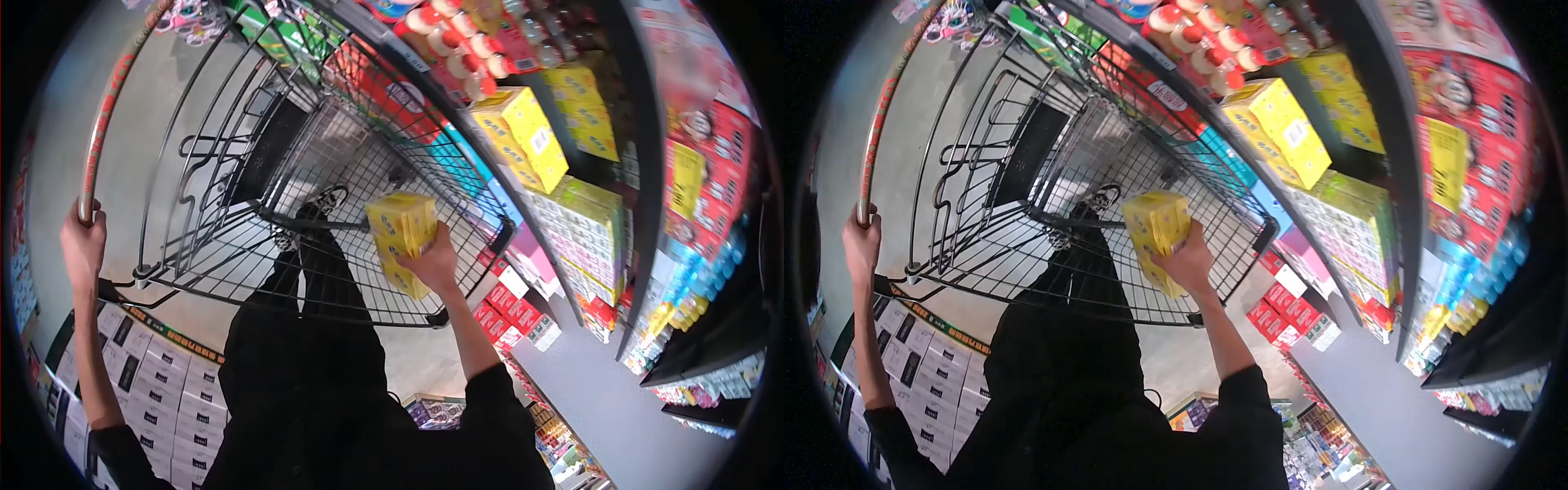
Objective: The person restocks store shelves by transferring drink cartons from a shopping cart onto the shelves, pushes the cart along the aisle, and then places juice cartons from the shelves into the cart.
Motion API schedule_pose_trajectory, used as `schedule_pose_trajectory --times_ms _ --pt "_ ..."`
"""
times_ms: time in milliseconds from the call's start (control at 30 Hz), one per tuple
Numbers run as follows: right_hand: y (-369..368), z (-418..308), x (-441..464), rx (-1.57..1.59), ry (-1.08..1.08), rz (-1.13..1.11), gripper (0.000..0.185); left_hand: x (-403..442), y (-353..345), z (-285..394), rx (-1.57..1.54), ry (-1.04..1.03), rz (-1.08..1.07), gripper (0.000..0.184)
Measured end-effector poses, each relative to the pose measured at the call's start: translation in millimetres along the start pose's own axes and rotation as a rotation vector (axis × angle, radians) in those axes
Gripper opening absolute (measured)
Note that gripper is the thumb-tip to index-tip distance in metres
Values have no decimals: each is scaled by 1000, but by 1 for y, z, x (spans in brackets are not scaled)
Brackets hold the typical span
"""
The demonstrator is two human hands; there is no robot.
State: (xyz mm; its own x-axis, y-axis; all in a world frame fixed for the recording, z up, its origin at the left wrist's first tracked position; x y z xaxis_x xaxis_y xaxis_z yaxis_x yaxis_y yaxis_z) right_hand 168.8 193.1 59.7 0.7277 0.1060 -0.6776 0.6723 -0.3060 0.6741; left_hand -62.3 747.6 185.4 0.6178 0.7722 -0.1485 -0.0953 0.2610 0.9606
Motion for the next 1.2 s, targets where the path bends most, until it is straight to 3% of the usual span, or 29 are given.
schedule_pose_trajectory --times_ms 100,133,167,200,300,400,433,533,633,700,733,767,833,900,933,1000,1033,1100,1133,1200 --pt "77 -55 -45 40 132 49 82 -2 4 9 -23 11 -27 17" --pt "100 -74 -53 145 324 97 81 -1 2 8 -28 19 -40 18" --pt "127 -83 -64 56 310 201 79 -1 2 9 -33 30 -48 18" --pt "152 -99 -68 51 476 302 72 -2 5 15 -19 10 -39 18" --pt "210 -129 -60 -294 411 442 63 -2 5 15 -30 -4 -23 17" --pt "247 -157 -41 -435 565 539 60 -6 12 23 -38 2 0 16" --pt "255 -156 -28 -499 516 530 64 -6 12 24 -34 -8 2 16" --pt "271 -156 -4 -539 503 469 67 -7 15 26 4 21 -3 17" --pt "267 -147 23 -372 432 277 69 -6 11 26 25 27 -27 17" --pt "258 -134 33 -350 81 59 70 -5 14 25 41 32 -24 18" --pt "257 -135 38 -326 166 59 60 -7 15 26 61 44 -33 18" --pt "255 -124 52 -319 169 68 60 -6 15 29 77 46 -38 19" --pt "280 -151 37 -466 613 485 55 -3 9 18 65 51 -46 31" --pt "273 -127 61 -654 413 353 67 -4 8 16 46 66 -29 38" --pt "267 -115 69 -591 533 432 63 -4 9 16 43 71 -13 40" --pt "262 -124 39 -554 581 661 77 -4 9 18 73 95 -65 39" --pt "251 -121 39 -567 630 651 84 -4 11 18 78 91 -47 39" --pt "246 -103 42 -416 414 591 85 -5 12 18 94 82 -26 37" --pt "250 -112 21 -457 462 764 81 -5 13 21 103 73 -28 35" --pt "254 -107 24 -446 463 735 78 -7 17 28 93 47 -10 31"
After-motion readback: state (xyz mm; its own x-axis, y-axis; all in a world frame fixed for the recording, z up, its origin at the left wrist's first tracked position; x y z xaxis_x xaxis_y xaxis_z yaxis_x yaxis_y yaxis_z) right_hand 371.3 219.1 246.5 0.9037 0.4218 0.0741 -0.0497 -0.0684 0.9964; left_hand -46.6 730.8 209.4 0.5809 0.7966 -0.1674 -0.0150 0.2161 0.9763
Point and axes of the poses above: each hand's wrist, its own x-axis towards the middle knuckle, its own y-axis out of the back of the hand, z = x × y, the point moved 9 cm from there along x, towards the middle knuckle, and after that the axes turned 3 degrees about -y, right-handed, at the moved point
